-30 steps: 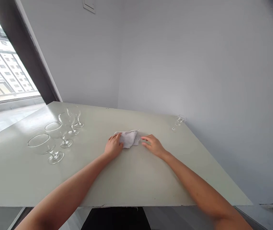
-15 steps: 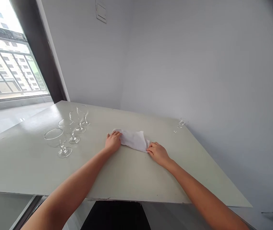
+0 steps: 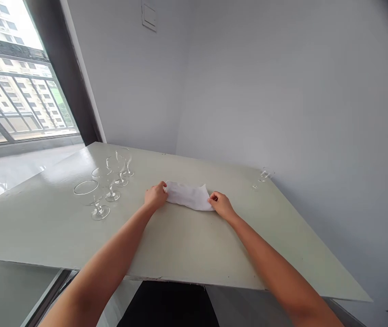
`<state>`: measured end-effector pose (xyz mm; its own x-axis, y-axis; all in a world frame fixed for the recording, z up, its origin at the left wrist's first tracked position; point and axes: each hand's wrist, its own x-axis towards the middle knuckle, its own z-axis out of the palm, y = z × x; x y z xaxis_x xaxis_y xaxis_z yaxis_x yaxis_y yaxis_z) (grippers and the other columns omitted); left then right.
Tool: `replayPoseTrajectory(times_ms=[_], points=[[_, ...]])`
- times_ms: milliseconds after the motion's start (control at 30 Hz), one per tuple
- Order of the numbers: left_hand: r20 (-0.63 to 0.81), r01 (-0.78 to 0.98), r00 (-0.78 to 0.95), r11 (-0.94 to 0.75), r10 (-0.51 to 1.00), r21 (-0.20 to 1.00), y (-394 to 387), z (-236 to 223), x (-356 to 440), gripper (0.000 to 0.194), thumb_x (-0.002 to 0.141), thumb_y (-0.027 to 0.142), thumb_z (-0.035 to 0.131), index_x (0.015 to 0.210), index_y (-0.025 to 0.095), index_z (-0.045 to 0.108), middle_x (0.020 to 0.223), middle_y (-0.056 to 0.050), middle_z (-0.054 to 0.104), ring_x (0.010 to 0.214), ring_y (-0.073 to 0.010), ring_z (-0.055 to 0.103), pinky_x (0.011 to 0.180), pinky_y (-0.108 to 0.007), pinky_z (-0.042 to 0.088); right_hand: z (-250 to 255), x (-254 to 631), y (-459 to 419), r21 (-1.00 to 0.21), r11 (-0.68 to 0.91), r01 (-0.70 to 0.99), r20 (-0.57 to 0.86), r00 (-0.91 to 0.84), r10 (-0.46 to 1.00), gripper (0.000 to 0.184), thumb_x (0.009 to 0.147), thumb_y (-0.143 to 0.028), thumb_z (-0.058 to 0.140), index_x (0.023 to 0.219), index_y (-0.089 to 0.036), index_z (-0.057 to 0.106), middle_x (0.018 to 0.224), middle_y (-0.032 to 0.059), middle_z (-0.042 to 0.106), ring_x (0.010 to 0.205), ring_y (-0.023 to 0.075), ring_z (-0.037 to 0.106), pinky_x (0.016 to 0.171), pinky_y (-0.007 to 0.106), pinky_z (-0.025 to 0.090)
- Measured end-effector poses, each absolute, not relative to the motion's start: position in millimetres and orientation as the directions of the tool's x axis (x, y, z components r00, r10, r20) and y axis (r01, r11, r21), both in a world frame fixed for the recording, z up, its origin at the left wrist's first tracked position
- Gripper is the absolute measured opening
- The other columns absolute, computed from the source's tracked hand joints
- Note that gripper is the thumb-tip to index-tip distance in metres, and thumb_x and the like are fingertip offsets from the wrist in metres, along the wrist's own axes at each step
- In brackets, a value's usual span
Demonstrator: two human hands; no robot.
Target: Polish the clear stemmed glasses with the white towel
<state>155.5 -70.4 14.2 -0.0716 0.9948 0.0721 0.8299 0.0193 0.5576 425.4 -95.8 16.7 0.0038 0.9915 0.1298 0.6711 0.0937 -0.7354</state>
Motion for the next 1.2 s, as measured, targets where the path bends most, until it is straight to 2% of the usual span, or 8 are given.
replayPoseTrajectory(times_ms=[200, 333, 500, 633, 800, 867, 967, 1200], points=[[0.217, 0.703, -0.141, -0.056, 0.966, 0.709, -71.3, 20.8, 162.9, 0.024, 0.081, 0.026, 0.038, 0.103, 0.024, 0.047, 0.088, -0.001, 0.058, 0.080, -0.0137, 0.056, 0.068, -0.025, 0.041, 37.4, 429.0, -88.1, -0.880, 0.191, 0.434, 0.261, 0.106, 0.960, 0.019, 0.075, -0.038, 0.047, 0.068, -0.021, 0.042, 0.059, -0.0039, 0.045, 0.055, 0.0109, 0.043, 0.051, 0.023, 0.036], [0.312, 0.454, -0.246, -0.175, 0.917, 0.874, -73.3, 33.8, 166.8, 0.025, 0.084, 0.029, 0.035, 0.107, 0.024, 0.042, 0.091, -0.001, 0.052, 0.070, -0.0098, 0.054, 0.061, -0.021, 0.041, 48.7, 433.7, -87.0, -0.924, 0.209, 0.319, 0.262, 0.132, 0.956, 0.021, 0.075, -0.040, 0.048, 0.070, -0.021, 0.042, 0.055, -0.0050, 0.043, 0.051, 0.0103, 0.042, 0.049, 0.024, 0.037], [0.383, 0.463, -0.250, -0.238, 0.889, 0.854, -58.6, 58.7, 178.7, 0.030, 0.082, 0.023, 0.040, 0.112, 0.025, 0.041, 0.090, -0.001, 0.050, 0.068, -0.0100, 0.049, 0.062, -0.022, 0.039, 62.6, 439.6, -83.0, -0.953, 0.265, 0.148, 0.291, 0.195, 0.936, 0.024, 0.071, -0.035, 0.057, 0.088, -0.020, 0.049, 0.055, -0.0052, 0.050, 0.052, 0.0104, 0.045, 0.053, 0.025, 0.040], [0.434, 0.540, -0.204, -0.269, 0.877, 0.798, -40.3, 77.5, 188.7, 0.033, 0.084, 0.020, 0.040, 0.117, 0.023, 0.040, 0.092, -0.003, 0.049, 0.065, -0.0094, 0.047, 0.066, -0.023, 0.039, 75.2, 445.3, -77.3, -0.889, 0.364, 0.278, 0.429, 0.225, 0.875, 0.043, 0.077, -0.034, 0.052, 0.118, -0.021, 0.048, 0.063, -0.0028, 0.055, 0.061, 0.0119, 0.051, 0.066, 0.029, 0.044], [0.496, 0.594, -0.084, -0.356, 0.864, 0.721, -50.5, 71.2, 186.8, 0.039, 0.083, 0.022, 0.042, 0.122, 0.024, 0.036, 0.101, -0.004, 0.050, 0.056, -0.0066, 0.044, 0.063, -0.023, 0.039, 63.7, 460.7, -99.8, -0.663, 0.468, 0.584, 0.631, 0.100, 0.770, 0.030, 0.082, -0.036, 0.047, 0.105, -0.024, 0.062, 0.092, 0.0048, 0.059, 0.081, 0.0154, 0.054, 0.081, 0.033, 0.042], [0.457, 0.661, -0.009, -0.338, 0.889, 0.670, -65.3, 53.9, 181.7, 0.040, 0.082, 0.022, 0.045, 0.121, 0.025, 0.038, 0.104, -0.003, 0.051, 0.058, -0.0073, 0.047, 0.065, -0.024, 0.040, 43.9, 466.5, -119.1, -0.619, 0.434, 0.654, 0.576, 0.003, 0.817, 0.028, 0.082, -0.035, 0.047, 0.100, -0.024, 0.064, 0.089, 0.0053, 0.059, 0.079, 0.0165, 0.055, 0.078, 0.033, 0.044], [0.302, 0.754, 0.121, -0.285, 0.946, 0.591, -86.9, 23.3, 173.6, 0.038, 0.079, 0.022, 0.048, 0.117, 0.025, 0.044, 0.104, -0.004, 0.053, 0.064, -0.0104, 0.053, 0.068, -0.026, 0.041, 10.7, 469.4, -149.1, -0.623, 0.312, 0.718, 0.345, -0.106, 0.933, 0.025, 0.080, -0.033, 0.049, 0.095, -0.023, 0.067, 0.078, 0.0047, 0.058, 0.069, 0.0167, 0.055, 0.070, 0.033, 0.046], [0.180, 0.818, 0.213, -0.276, 0.960, 0.505, -101.2, 8.6, 168.1, 0.041, 0.080, 0.017, 0.041, 0.120, 0.027, 0.042, 0.110, -0.003, 0.053, 0.078, -0.0138, 0.057, 0.068, -0.026, 0.042, 1.8, 463.2, -172.0, -0.646, 0.113, 0.755, 0.040, -0.115, 0.993, 0.027, 0.081, -0.035, 0.045, 0.097, -0.023, 0.064, 0.081, 0.0028, 0.063, 0.067, 0.0163, 0.056, 0.064, 0.030, 0.045]])
